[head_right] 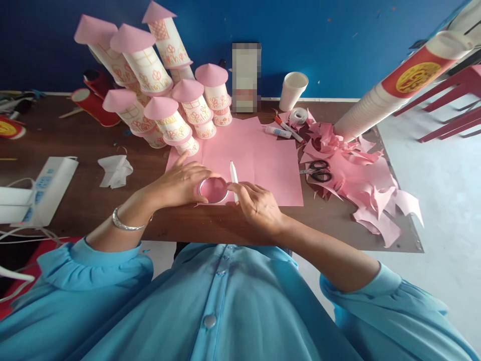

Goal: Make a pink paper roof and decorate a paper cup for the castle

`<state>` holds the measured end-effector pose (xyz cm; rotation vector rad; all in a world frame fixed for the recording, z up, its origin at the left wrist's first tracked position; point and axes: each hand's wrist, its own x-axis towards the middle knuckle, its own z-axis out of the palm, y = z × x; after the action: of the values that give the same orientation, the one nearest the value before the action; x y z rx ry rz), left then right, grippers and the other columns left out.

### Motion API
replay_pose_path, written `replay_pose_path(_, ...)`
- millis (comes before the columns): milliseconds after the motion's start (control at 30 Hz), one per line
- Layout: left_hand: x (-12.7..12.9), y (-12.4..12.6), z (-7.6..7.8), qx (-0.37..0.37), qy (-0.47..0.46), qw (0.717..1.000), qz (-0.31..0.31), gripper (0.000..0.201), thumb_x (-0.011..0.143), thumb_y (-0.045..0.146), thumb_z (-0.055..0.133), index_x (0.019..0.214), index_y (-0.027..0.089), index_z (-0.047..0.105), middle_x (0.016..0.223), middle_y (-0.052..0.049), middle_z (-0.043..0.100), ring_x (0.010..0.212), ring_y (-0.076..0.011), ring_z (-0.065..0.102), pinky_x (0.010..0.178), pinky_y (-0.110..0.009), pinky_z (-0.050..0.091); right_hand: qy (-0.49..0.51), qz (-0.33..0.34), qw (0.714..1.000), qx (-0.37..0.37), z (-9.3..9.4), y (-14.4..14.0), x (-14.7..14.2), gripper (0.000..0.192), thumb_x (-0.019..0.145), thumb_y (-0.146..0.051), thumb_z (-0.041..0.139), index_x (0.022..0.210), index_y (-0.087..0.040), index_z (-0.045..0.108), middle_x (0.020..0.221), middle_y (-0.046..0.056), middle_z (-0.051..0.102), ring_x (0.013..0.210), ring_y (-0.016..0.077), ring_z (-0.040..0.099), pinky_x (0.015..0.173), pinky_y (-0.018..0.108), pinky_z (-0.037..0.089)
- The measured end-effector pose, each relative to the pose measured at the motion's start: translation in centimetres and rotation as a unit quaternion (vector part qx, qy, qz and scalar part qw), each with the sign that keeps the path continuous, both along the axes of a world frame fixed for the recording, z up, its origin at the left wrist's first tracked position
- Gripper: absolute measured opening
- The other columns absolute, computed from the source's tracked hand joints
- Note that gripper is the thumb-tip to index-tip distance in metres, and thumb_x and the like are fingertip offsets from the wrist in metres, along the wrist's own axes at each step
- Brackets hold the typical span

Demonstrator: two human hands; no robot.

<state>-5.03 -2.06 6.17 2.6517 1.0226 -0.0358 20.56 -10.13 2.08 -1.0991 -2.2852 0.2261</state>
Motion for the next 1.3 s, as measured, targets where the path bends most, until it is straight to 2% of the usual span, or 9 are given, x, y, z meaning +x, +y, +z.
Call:
replay_pose_path(200, -0.3, -0.2, -0.7, 0.003, -0.038, 0.999, 0.004, 0.063, 0.084, 0.032, 0.080, 0.140, 0.026, 0.053, 0.129, -0.008, 0.074, 0.123, -0.0298, 0.066, 0.126, -0.056, 0.015, -0.030, 0.021, 0.999, -0.008, -1.5, 2.0, -2.5, 0.044, 0.099, -0.029, 0.064, 0.137, -0.013, 0.050, 0.117, 0.020, 0.075, 0.104, 0.0322, 0.073, 0.087, 0.046, 0.058)
replay_pose_path(400, -0.6, -0.6, -1.1, -0.011, -0.064, 0.998, 0.009, 0.060, 0.088, 0.036, 0.077, 0.141, 0.027, 0.051, 0.127, -0.006, 0.075, 0.124, -0.0293, 0.065, 0.126, -0.055, 0.016, -0.011, 0.017, 1.000, -0.021, -1.9, 2.2, -3.1, 0.040, 0.094, -0.022, 0.067, 0.131, -0.016, 0.051, 0.117, 0.018, 0.075, 0.104, 0.0302, 0.071, 0.087, 0.043, 0.057)
replay_pose_path(567, -1.0, -1.6, -1.1, -0.035, -0.086, 0.995, 0.036, 0.074, 0.091, 0.034, 0.076, 0.156, 0.028, 0.041, 0.145, -0.012, 0.066, 0.139, -0.0313, 0.057, 0.126, -0.062, 0.020, -0.003, 0.011, 1.000, -0.028, -2.0, 2.2, -3.1, 0.040, 0.097, -0.026, 0.066, 0.133, -0.016, 0.051, 0.115, 0.016, 0.076, 0.095, 0.0272, 0.073, 0.086, 0.042, 0.058)
replay_pose_path(700, -1.4, -3.7, -1.0, 0.017, -0.118, 0.990, 0.072, 0.072, 0.094, 0.033, 0.071, 0.158, 0.024, 0.040, 0.157, -0.016, 0.056, 0.145, -0.0344, 0.051, 0.122, -0.060, 0.036, -0.004, 0.007, 0.999, -0.033, -2.2, 2.2, -3.1, 0.038, 0.097, -0.028, 0.066, 0.130, -0.017, 0.051, 0.112, 0.014, 0.077, 0.091, 0.0261, 0.074, 0.085, 0.040, 0.057)
replay_pose_path(833, -0.6, -7.9, -1.3, 0.116, -0.109, 0.978, 0.138, 0.053, 0.102, 0.025, 0.058, 0.153, 0.018, 0.049, 0.141, -0.018, 0.068, 0.124, -0.0327, 0.067, 0.106, -0.051, 0.055, 0.005, -0.002, 1.000, -0.029, -2.3, 2.1, -3.1, 0.038, 0.096, -0.032, 0.069, 0.129, -0.020, 0.053, 0.114, 0.013, 0.076, 0.098, 0.0272, 0.074, 0.088, 0.041, 0.057)
replay_pose_path(900, 0.3, -10.2, -1.9, 0.122, -0.093, 0.982, 0.107, 0.047, 0.104, 0.024, 0.053, 0.150, 0.016, 0.054, 0.132, -0.017, 0.074, 0.110, -0.0297, 0.073, 0.092, -0.045, 0.062, 0.009, -0.004, 0.999, -0.032, -2.1, 2.0, -3.1, 0.035, 0.096, -0.030, 0.067, 0.127, -0.020, 0.054, 0.114, 0.013, 0.077, 0.098, 0.0271, 0.074, 0.088, 0.040, 0.058)
replay_pose_path(967, 1.3, -11.7, -2.6, 0.116, -0.084, 0.986, 0.081, 0.046, 0.104, 0.017, 0.047, 0.150, 0.014, 0.055, 0.138, -0.016, 0.072, 0.109, -0.0269, 0.074, 0.089, -0.040, 0.064, 0.011, -0.003, 0.999, -0.042, -1.8, 1.9, -3.1, 0.032, 0.095, -0.024, 0.065, 0.126, -0.019, 0.055, 0.116, 0.013, 0.077, 0.097, 0.0265, 0.074, 0.088, 0.040, 0.059)
replay_pose_path(1133, 2.3, -12.4, -4.0, 0.093, -0.039, 0.989, 0.104, 0.051, 0.104, 0.017, 0.041, 0.155, 0.011, 0.050, 0.158, -0.021, 0.054, 0.106, -0.0280, 0.075, 0.089, -0.043, 0.066, 0.000, -0.014, 0.998, -0.057, -1.3, 1.9, -3.1, 0.032, 0.093, -0.018, 0.063, 0.125, -0.021, 0.056, 0.116, 0.012, 0.078, 0.087, 0.0247, 0.074, 0.087, 0.040, 0.059)
replay_pose_path(1300, 2.0, -12.3, -4.5, 0.092, -0.030, 0.990, 0.105, 0.051, 0.105, 0.017, 0.040, 0.154, 0.009, 0.051, 0.156, -0.021, 0.056, 0.113, -0.0288, 0.073, 0.093, -0.042, 0.065, -0.003, -0.007, 0.998, -0.063, -1.2, 1.8, -3.1, 0.035, 0.094, -0.021, 0.066, 0.126, -0.020, 0.054, 0.120, 0.013, 0.076, 0.078, 0.0215, 0.072, 0.087, 0.040, 0.061)
